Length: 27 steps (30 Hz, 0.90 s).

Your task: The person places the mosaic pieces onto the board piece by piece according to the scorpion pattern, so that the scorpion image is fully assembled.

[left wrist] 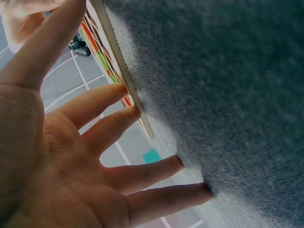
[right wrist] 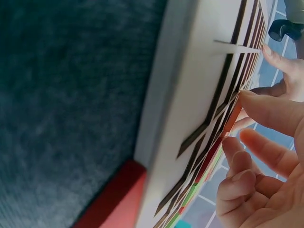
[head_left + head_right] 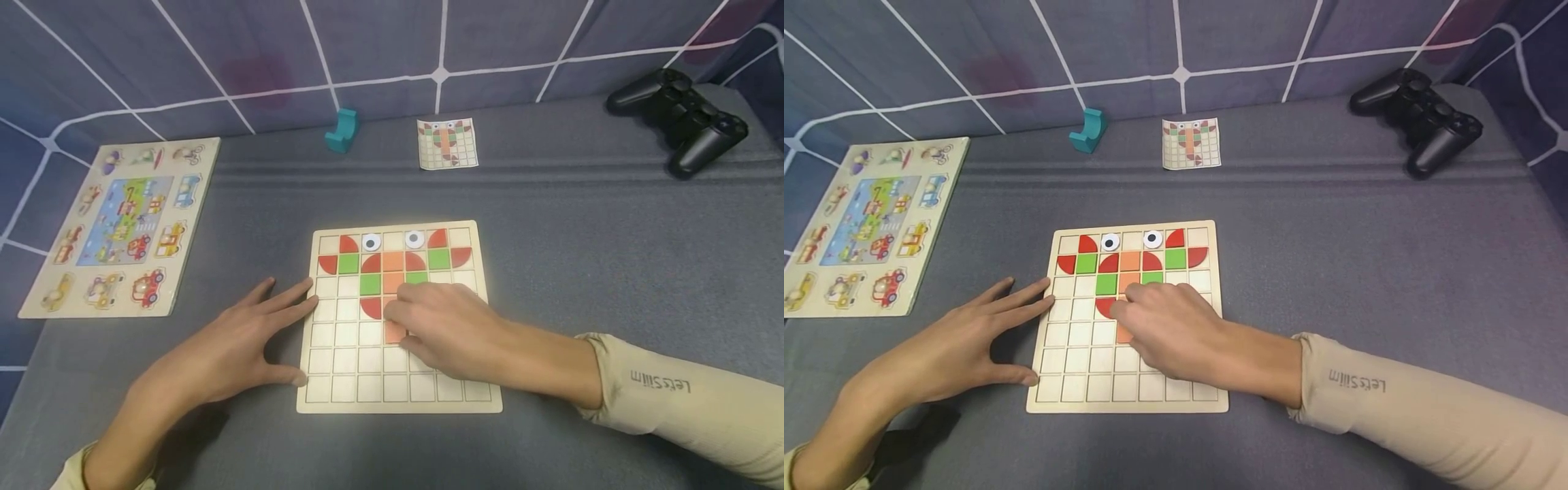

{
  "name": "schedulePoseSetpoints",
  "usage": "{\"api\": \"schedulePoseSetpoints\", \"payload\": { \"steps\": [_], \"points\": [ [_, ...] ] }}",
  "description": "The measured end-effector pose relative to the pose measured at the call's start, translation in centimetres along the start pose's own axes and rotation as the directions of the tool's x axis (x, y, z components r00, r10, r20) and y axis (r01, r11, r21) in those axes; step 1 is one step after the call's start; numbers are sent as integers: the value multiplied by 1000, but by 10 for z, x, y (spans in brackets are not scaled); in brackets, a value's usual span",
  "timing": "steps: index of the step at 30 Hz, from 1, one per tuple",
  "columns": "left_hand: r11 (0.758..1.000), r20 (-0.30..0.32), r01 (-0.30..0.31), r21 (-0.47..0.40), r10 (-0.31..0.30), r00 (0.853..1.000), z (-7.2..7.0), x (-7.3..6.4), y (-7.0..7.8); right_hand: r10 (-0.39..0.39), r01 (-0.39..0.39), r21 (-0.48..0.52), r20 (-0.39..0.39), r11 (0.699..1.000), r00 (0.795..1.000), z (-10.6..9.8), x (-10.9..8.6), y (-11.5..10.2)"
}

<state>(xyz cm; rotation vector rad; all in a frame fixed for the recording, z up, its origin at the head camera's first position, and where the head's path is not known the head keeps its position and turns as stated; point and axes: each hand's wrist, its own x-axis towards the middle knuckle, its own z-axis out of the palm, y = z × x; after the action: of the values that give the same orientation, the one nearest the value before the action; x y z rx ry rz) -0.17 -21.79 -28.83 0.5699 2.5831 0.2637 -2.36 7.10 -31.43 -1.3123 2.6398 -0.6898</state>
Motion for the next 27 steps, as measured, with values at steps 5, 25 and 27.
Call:
{"api": "schedulePoseSetpoints", "payload": {
  "steps": [5,25,27],
  "points": [
    [1000,6,7,-3,-7,1000,1,0,0,24,-24,-11,11,1000,1000,0,0,-1],
    [1000,9,19,-11,-19,1000,1,1,0,72,-81,113,81,990,994,-35,-32,24],
    [1000,13,22,-16,-22,1000,1,1,0,89,-105,153,105,983,990,-40,-44,31]
  ]
}}
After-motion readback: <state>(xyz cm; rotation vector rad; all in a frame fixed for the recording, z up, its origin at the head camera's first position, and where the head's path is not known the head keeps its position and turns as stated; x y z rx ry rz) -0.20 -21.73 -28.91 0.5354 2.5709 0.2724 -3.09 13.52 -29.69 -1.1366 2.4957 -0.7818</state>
